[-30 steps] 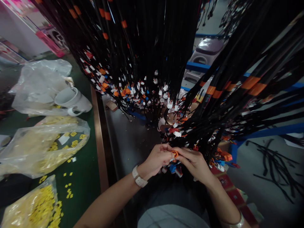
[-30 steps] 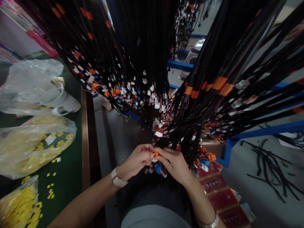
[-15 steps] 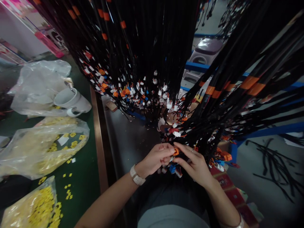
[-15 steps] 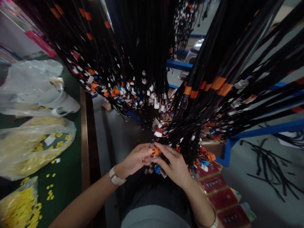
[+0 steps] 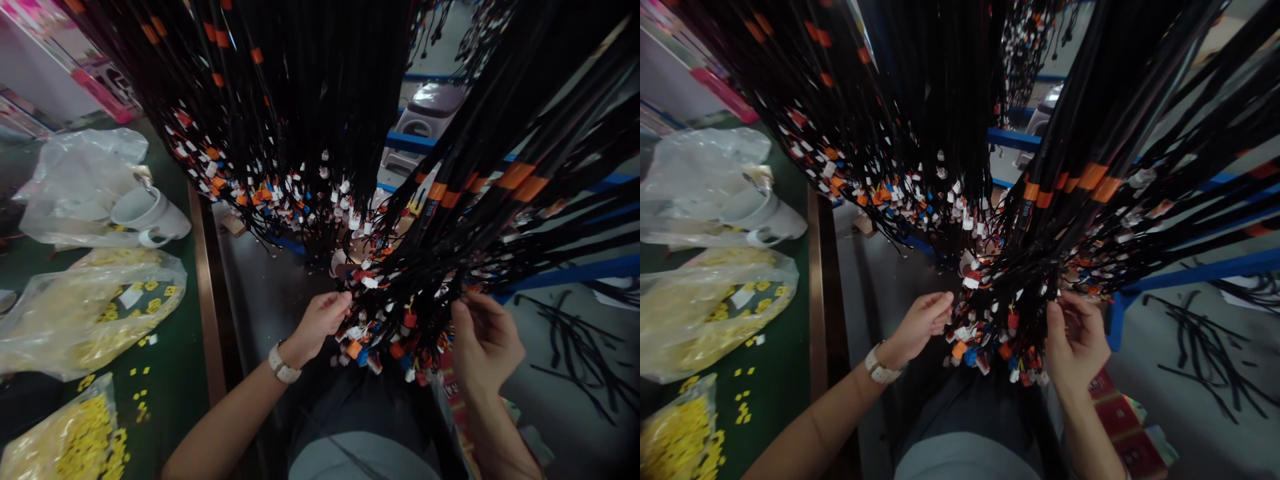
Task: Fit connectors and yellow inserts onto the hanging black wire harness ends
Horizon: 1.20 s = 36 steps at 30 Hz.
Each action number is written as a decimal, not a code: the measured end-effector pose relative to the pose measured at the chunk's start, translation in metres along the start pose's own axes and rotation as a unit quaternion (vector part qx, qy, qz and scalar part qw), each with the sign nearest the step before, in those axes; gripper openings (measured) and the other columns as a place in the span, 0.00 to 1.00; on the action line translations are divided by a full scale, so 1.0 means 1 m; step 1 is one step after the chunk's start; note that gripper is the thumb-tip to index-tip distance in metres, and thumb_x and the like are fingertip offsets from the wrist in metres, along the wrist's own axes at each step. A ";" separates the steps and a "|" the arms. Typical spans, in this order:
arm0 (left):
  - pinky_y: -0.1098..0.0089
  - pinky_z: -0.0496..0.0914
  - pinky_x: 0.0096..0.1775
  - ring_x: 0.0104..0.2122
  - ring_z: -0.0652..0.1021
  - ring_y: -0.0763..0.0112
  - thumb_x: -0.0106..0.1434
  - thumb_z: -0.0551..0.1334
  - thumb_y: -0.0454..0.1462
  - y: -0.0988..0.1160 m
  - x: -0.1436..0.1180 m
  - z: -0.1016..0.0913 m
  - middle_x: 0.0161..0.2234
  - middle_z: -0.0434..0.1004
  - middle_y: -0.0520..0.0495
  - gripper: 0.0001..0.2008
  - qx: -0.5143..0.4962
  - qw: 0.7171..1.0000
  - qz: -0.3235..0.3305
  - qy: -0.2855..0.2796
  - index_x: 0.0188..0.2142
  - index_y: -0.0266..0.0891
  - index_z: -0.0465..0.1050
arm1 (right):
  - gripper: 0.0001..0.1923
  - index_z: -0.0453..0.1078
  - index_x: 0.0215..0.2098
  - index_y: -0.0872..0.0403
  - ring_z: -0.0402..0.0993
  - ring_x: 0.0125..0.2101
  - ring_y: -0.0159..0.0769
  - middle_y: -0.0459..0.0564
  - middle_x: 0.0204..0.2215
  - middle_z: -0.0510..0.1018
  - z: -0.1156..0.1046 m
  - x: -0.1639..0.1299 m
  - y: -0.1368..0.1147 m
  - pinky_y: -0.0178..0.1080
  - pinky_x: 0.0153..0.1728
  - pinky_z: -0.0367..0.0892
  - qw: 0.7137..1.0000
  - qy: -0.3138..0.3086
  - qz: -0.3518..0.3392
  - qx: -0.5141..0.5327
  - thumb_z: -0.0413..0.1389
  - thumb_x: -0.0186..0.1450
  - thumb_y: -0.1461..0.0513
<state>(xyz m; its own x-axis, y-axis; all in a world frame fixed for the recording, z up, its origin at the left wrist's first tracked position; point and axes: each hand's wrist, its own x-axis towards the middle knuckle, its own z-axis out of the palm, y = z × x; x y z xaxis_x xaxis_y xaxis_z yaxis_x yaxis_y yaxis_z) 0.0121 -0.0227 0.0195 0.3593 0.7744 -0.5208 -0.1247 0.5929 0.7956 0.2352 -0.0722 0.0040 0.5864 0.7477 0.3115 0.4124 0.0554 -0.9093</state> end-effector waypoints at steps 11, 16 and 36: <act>0.75 0.41 0.18 0.15 0.48 0.85 0.57 0.61 0.48 -0.003 0.005 -0.006 0.16 0.46 0.61 0.19 -0.031 0.999 0.001 0.013 0.23 0.36 0.59 | 0.19 0.70 0.44 0.52 0.72 0.36 0.37 0.49 0.37 0.76 -0.001 0.010 0.011 0.41 0.41 0.67 0.989 -0.091 0.113 0.033 0.60 0.56 0.55; 0.76 0.41 0.18 0.15 0.48 0.85 0.57 0.61 0.47 -0.004 0.006 -0.006 0.16 0.47 0.61 0.19 -0.032 0.999 0.001 0.015 0.23 0.37 0.58 | 0.14 0.71 0.37 0.52 0.70 0.30 0.33 0.45 0.31 0.75 -0.006 0.017 0.015 0.35 0.33 0.66 0.981 -0.121 0.145 0.032 0.60 0.56 0.54; 0.77 0.43 0.19 0.16 0.49 0.84 0.55 0.64 0.39 0.001 0.002 -0.009 0.15 0.48 0.60 0.13 -0.142 0.986 0.017 -0.087 0.23 0.36 0.61 | 0.14 0.69 0.44 0.50 0.75 0.38 0.44 0.55 0.38 0.78 -0.040 0.007 -0.021 0.45 0.40 0.70 0.868 -0.433 0.202 0.135 0.56 0.61 0.55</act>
<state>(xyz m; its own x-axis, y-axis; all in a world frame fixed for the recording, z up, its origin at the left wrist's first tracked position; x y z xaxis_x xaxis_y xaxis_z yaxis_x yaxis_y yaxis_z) 0.0039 -0.0186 0.0169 0.5009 0.7596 -0.4149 -0.3838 0.6246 0.6802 0.2588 -0.0943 0.0360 -0.1473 0.9530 -0.2647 0.0479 -0.2605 -0.9643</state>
